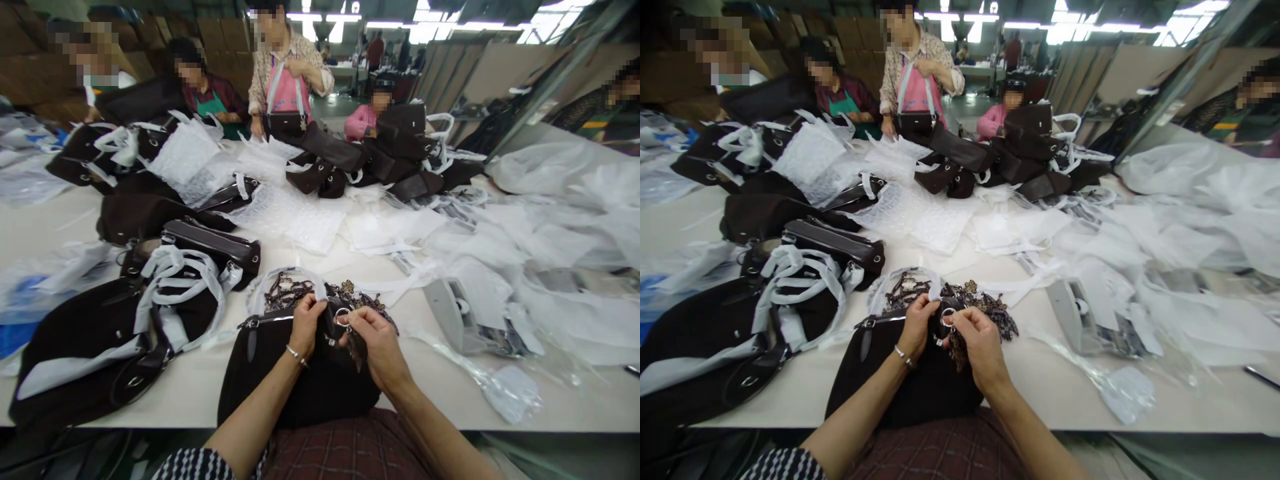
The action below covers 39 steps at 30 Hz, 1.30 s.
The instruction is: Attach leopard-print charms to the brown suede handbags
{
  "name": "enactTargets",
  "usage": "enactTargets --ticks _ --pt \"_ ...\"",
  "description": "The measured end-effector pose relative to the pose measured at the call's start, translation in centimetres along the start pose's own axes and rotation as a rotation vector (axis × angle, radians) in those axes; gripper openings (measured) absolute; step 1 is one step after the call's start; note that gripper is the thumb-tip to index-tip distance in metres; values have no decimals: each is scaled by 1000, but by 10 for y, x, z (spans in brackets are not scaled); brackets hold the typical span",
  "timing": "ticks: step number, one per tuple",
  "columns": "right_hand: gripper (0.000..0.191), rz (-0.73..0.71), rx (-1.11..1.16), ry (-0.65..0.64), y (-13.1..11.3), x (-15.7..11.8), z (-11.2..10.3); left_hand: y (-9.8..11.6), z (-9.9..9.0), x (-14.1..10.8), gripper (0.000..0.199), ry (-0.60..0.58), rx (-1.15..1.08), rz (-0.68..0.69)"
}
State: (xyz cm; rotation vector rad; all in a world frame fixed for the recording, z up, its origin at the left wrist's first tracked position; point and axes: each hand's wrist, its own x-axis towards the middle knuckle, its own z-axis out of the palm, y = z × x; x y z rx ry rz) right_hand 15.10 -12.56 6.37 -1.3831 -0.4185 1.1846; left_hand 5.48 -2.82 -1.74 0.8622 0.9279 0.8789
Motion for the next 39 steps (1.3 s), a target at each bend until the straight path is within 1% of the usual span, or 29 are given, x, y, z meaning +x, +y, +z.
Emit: enactTargets --ticks 2,5,6,8,11,14,17,22,27,31,34,39 --pt "25 11 -54 13 6 5 -3 1 -6 7 15 -101 6 -52" --pt "26 31 -68 53 17 18 -6 9 -14 26 17 -298 64 -123" --pt "27 33 -74 67 20 23 -6 10 -15 33 19 -346 92 -136" --pt "28 36 -85 92 23 33 -7 12 -17 45 23 -382 130 -151" --pt "29 44 -96 105 25 47 -7 8 -18 58 28 -367 120 -178" --pt "29 61 -109 104 26 58 -6 2 -20 63 27 -342 70 -197" --pt "30 61 -141 111 28 68 -5 -2 -22 65 26 -316 -6 -208" --pt "30 18 -299 109 25 79 -2 -2 -24 64 25 -307 -73 -186" --pt "30 11 -441 119 13 90 9 0 -27 63 23 -311 -83 -181" --pt "30 -22 -532 170 13 95 18 0 -28 63 25 -271 -112 -213" --pt "30 -2 -521 203 17 98 19 -1 -27 63 26 -236 -126 -223" --pt "30 65 -417 184 21 101 16 -5 -25 63 25 -194 -73 -169"
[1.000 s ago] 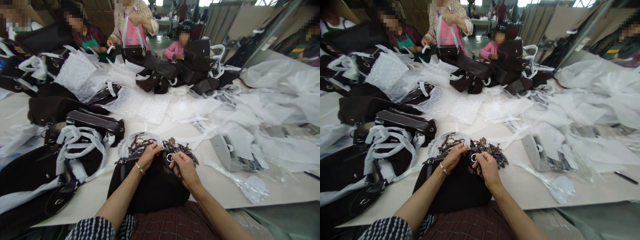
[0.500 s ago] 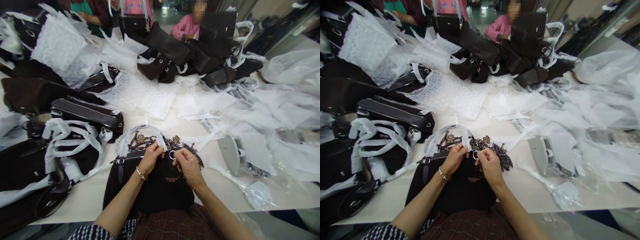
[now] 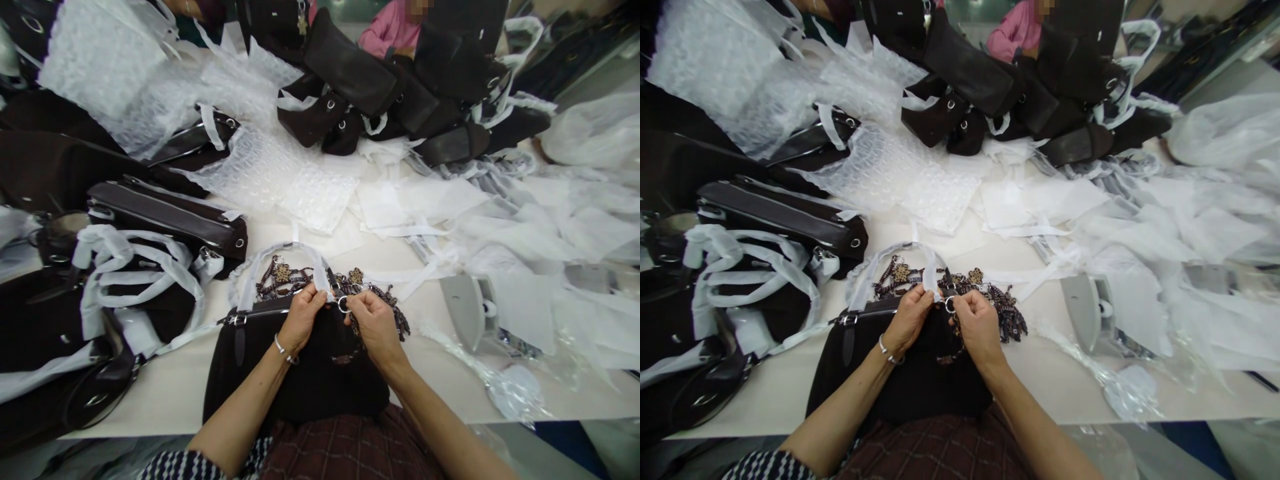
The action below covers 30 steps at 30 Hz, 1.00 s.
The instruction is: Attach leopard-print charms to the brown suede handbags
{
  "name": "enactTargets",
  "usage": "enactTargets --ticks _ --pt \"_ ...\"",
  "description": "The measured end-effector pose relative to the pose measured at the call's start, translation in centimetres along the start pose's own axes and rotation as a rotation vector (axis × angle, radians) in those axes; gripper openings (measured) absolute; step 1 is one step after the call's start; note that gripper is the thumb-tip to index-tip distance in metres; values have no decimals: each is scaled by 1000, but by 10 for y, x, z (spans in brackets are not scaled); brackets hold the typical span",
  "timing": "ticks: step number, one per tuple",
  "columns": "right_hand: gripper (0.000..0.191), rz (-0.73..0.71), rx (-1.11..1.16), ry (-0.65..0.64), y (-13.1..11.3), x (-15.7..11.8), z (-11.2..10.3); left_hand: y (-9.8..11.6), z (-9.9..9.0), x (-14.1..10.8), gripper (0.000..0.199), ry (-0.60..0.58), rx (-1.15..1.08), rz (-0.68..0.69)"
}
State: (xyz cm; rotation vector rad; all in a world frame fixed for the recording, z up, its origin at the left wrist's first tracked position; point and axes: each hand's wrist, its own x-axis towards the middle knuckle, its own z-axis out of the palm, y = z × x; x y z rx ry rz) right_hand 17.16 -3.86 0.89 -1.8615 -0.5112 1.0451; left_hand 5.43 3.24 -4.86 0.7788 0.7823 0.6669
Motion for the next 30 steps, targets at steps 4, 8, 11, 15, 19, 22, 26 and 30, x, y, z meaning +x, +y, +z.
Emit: enactTargets --ticks 4,8,11,15,19,22,26,30 --pt "30 24 20 -8 1 1 2 -4 1 0 24 23 36 34" --pt "30 26 24 24 4 -3 6 -7 2 -2 22 38 75 65" --pt "30 9 22 69 8 -4 9 -8 4 -3 24 50 69 64" --pt "30 9 -8 66 8 2 9 -7 6 -3 23 71 115 77" --pt "28 -10 -58 -13 7 10 8 -9 7 -2 24 91 154 76" --pt "28 16 28 16 12 11 13 -13 6 -1 26 136 134 56" --pt "29 91 254 133 21 9 20 -15 5 0 30 177 114 50" --pt "28 162 286 -27 14 8 9 -12 3 2 30 116 116 67"
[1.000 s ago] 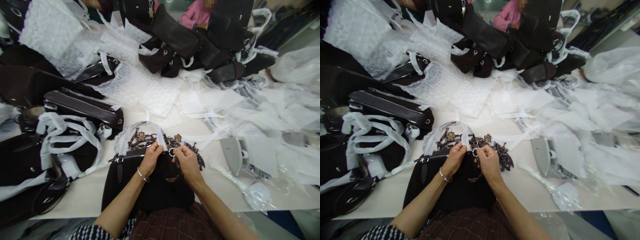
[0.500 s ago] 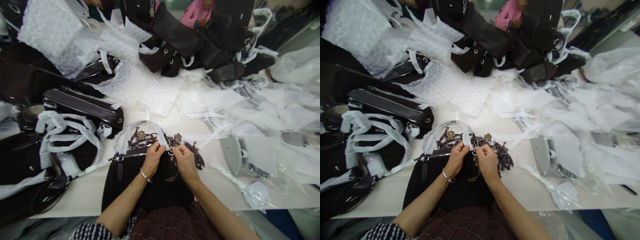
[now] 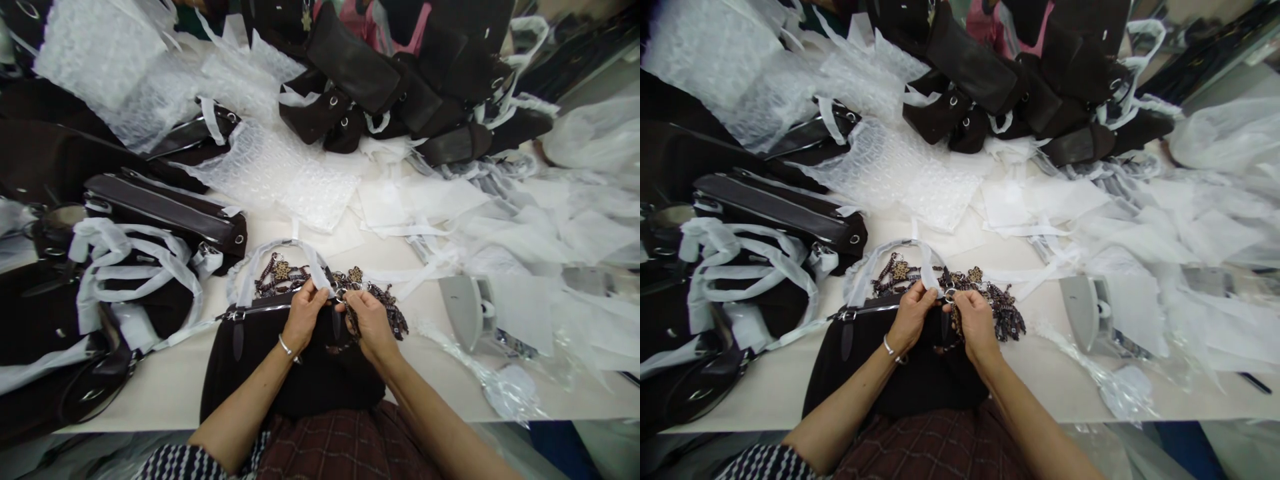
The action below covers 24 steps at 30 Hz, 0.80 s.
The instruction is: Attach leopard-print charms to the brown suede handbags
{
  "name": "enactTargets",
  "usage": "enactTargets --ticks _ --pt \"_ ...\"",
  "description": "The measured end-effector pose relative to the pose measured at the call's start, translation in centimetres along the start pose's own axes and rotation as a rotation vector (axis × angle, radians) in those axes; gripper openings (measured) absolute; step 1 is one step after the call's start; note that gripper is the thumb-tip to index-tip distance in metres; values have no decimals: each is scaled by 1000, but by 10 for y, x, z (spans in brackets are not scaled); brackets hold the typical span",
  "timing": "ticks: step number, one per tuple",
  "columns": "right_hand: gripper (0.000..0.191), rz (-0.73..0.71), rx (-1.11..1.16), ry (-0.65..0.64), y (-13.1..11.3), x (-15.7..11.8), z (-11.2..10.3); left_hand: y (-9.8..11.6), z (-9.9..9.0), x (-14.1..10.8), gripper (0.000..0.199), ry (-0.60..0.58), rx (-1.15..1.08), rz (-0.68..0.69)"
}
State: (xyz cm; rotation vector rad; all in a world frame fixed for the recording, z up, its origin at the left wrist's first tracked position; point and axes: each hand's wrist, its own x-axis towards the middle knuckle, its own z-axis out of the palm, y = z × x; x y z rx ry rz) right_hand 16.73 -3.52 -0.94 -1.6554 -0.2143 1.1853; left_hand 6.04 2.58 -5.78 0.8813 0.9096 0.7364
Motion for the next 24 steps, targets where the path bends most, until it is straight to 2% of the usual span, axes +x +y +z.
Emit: enactTargets --ticks 3,5,8,11,12,14,17,21,24 --pt "28 87 -36 -195 -17 -11 -12 3 -1 3 31 -31 -1 -4" --pt "34 107 -39 -250 -24 -23 -17 6 -2 3 31 -44 2 -22" --pt "49 121 -8 -236 -22 -43 -19 12 -9 -2 29 -29 30 -47" --pt "50 114 1 -206 -10 -60 -16 20 -19 -17 29 45 151 -98" --pt "48 108 -3 -207 -6 -65 -15 22 -21 -24 29 38 191 -135" --pt "43 87 -15 -230 1 -72 -13 25 -24 -39 31 -58 238 -211" --pt "32 20 -89 -282 10 -80 -12 25 -22 -58 35 -202 267 -240" --pt "16 -185 -335 -363 24 -93 -11 20 -18 -66 38 -170 265 -179" --pt "21 -420 -734 -444 35 -108 -7 11 -19 -62 33 -165 349 -115"
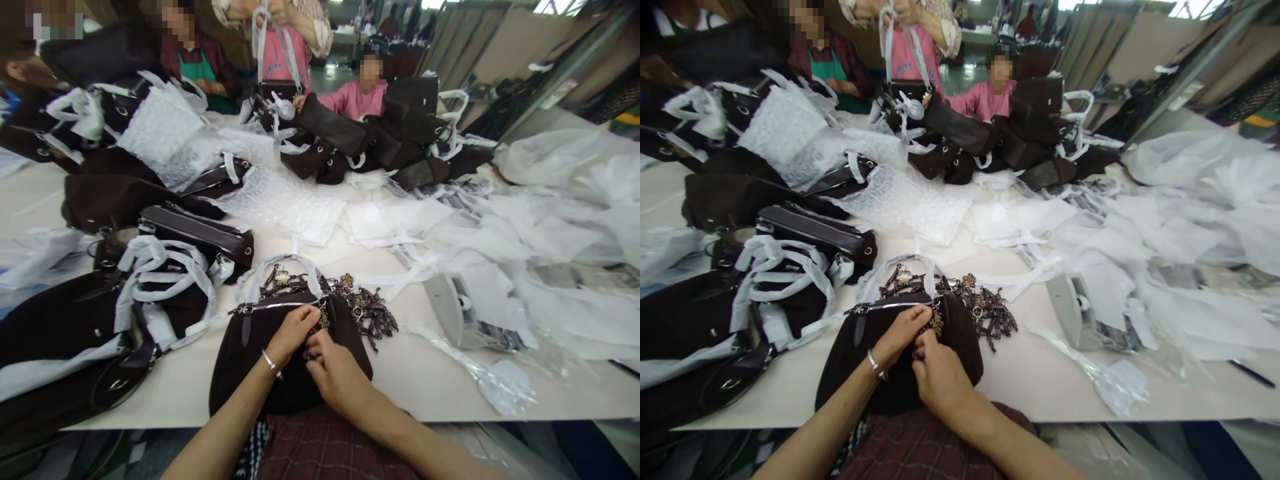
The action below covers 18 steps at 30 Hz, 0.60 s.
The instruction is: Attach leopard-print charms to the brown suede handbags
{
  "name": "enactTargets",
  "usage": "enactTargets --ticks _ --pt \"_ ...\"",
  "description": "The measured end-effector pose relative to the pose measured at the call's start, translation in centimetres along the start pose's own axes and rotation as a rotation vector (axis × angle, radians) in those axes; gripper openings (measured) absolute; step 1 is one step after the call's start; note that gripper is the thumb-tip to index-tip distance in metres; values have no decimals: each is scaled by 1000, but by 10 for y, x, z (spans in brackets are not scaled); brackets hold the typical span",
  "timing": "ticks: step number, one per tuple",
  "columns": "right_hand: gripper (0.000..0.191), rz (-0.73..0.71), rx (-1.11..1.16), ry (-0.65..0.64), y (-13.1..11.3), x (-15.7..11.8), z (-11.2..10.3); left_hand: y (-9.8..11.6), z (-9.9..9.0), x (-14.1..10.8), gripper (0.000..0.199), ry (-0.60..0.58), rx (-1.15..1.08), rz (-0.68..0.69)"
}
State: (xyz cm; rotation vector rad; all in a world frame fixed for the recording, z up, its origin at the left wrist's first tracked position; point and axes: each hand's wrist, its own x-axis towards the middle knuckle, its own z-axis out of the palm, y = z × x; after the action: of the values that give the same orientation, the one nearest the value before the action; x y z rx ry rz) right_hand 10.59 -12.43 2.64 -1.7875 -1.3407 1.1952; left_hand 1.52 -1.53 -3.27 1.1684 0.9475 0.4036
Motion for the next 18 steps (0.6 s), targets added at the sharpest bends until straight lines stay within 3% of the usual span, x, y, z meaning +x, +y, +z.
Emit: enactTargets --ticks 3,6,8,10,12,13,15,18 --pt "23 -110 -301 -166 -6 -11 8 -8 -4 6 27 -12 106 -25" --pt "9 -154 -249 -211 -8 -12 -7 -9 -10 6 18 48 187 30" --pt "14 -126 -179 -112 0 -5 -31 -3 -12 3 17 109 294 148" --pt "14 -63 -199 70 16 5 -59 5 -11 -2 21 151 479 259" --pt "10 43 -258 235 38 15 -80 12 -6 -7 23 174 664 316" --pt "16 117 -248 248 49 18 -84 15 -3 -9 23 185 733 339" --pt "29 280 -107 134 71 20 -79 17 4 -10 21 192 816 395" --pt "26 390 144 -78 92 19 -46 16 14 -8 15 151 869 443"
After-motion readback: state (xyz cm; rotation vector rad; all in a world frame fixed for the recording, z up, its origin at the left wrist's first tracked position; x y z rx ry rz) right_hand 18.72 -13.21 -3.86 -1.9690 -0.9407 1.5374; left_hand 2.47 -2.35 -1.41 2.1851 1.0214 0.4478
